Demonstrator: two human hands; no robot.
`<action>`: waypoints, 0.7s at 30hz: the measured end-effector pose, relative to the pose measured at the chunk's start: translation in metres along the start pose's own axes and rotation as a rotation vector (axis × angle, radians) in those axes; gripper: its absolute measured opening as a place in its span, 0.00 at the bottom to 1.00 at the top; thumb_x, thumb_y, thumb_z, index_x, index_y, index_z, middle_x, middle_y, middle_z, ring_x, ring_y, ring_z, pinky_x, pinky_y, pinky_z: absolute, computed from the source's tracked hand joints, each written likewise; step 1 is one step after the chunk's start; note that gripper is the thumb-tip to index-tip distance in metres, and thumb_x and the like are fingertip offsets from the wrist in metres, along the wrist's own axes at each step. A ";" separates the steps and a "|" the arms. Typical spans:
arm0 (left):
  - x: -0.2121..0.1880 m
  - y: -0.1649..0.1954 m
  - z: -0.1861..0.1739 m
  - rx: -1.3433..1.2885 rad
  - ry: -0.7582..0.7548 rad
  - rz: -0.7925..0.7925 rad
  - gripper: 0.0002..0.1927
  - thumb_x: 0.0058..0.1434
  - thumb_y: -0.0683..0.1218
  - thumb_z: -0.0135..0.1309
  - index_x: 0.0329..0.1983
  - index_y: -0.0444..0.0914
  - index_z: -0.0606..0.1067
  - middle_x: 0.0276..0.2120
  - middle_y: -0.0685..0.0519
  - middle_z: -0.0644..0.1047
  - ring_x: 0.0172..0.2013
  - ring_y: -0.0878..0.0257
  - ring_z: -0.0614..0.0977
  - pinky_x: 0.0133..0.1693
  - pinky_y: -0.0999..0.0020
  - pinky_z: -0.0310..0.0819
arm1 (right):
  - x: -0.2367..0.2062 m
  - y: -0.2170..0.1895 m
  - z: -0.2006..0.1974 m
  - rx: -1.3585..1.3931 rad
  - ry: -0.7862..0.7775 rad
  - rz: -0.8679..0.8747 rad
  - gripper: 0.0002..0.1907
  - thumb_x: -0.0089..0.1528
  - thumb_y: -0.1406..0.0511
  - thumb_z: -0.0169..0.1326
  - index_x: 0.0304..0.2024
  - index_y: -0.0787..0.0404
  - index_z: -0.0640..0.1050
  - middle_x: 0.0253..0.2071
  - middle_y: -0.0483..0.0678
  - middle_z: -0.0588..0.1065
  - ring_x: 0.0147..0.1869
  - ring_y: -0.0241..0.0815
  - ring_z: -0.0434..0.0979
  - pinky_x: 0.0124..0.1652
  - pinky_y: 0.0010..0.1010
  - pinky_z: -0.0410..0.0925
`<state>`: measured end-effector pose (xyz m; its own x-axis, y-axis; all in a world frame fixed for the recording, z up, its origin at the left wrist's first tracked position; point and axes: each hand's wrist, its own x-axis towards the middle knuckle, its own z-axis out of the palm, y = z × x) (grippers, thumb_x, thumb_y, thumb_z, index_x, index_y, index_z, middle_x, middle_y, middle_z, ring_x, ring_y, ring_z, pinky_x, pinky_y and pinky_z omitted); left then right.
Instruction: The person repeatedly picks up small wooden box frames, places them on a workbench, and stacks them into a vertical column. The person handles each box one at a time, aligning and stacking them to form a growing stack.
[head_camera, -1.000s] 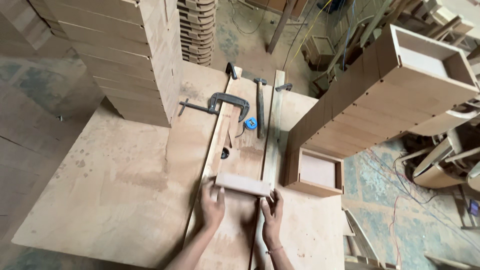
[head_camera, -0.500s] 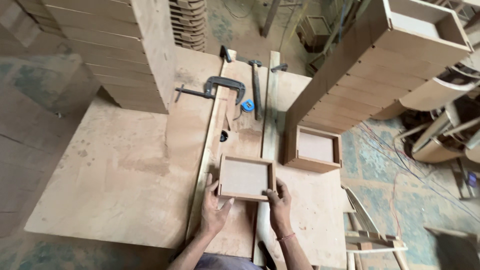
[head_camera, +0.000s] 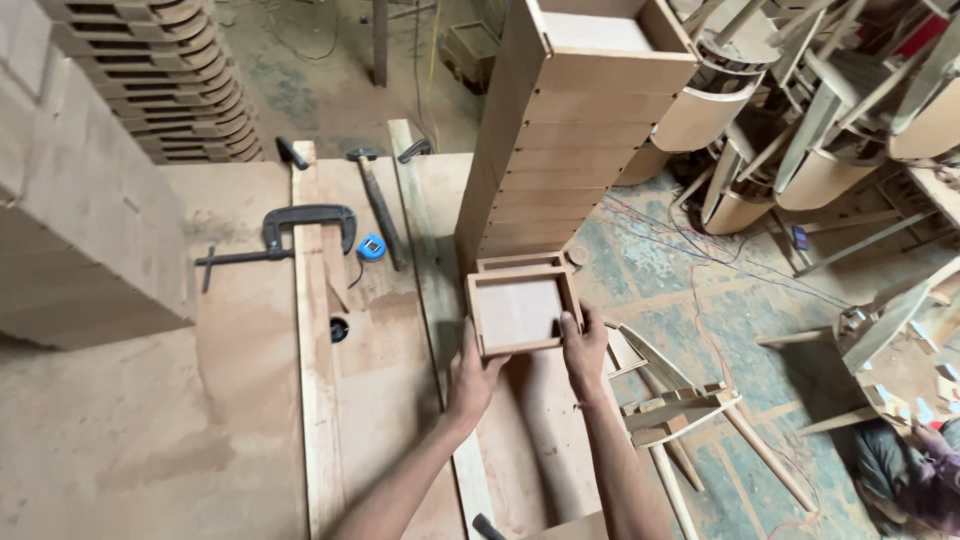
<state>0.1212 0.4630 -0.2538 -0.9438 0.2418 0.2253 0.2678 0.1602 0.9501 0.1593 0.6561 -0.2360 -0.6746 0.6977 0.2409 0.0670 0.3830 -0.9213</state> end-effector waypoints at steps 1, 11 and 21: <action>0.014 0.000 0.011 0.041 0.019 0.061 0.47 0.55 0.42 0.68 0.73 0.33 0.55 0.53 0.33 0.77 0.51 0.42 0.82 0.48 0.55 0.79 | 0.016 0.004 -0.001 -0.052 0.017 0.007 0.18 0.66 0.66 0.55 0.58 0.67 0.75 0.44 0.48 0.78 0.43 0.36 0.74 0.45 0.29 0.70; 0.074 0.008 0.053 0.073 0.031 0.120 0.47 0.57 0.37 0.63 0.74 0.27 0.50 0.66 0.26 0.64 0.63 0.34 0.71 0.62 0.54 0.68 | 0.096 0.016 0.014 -0.069 -0.045 -0.024 0.17 0.68 0.68 0.52 0.59 0.66 0.75 0.45 0.49 0.79 0.46 0.37 0.76 0.48 0.30 0.71; 0.070 0.008 0.035 0.116 -0.045 -0.075 0.48 0.59 0.48 0.64 0.76 0.33 0.52 0.67 0.32 0.66 0.63 0.38 0.72 0.63 0.55 0.69 | 0.095 0.003 0.020 -0.146 -0.117 0.143 0.25 0.60 0.64 0.61 0.58 0.66 0.74 0.43 0.54 0.80 0.43 0.43 0.81 0.44 0.34 0.74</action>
<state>0.0643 0.5149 -0.2376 -0.9532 0.2668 0.1424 0.2200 0.2883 0.9319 0.0809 0.7118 -0.2223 -0.7308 0.6794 0.0666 0.2679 0.3752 -0.8874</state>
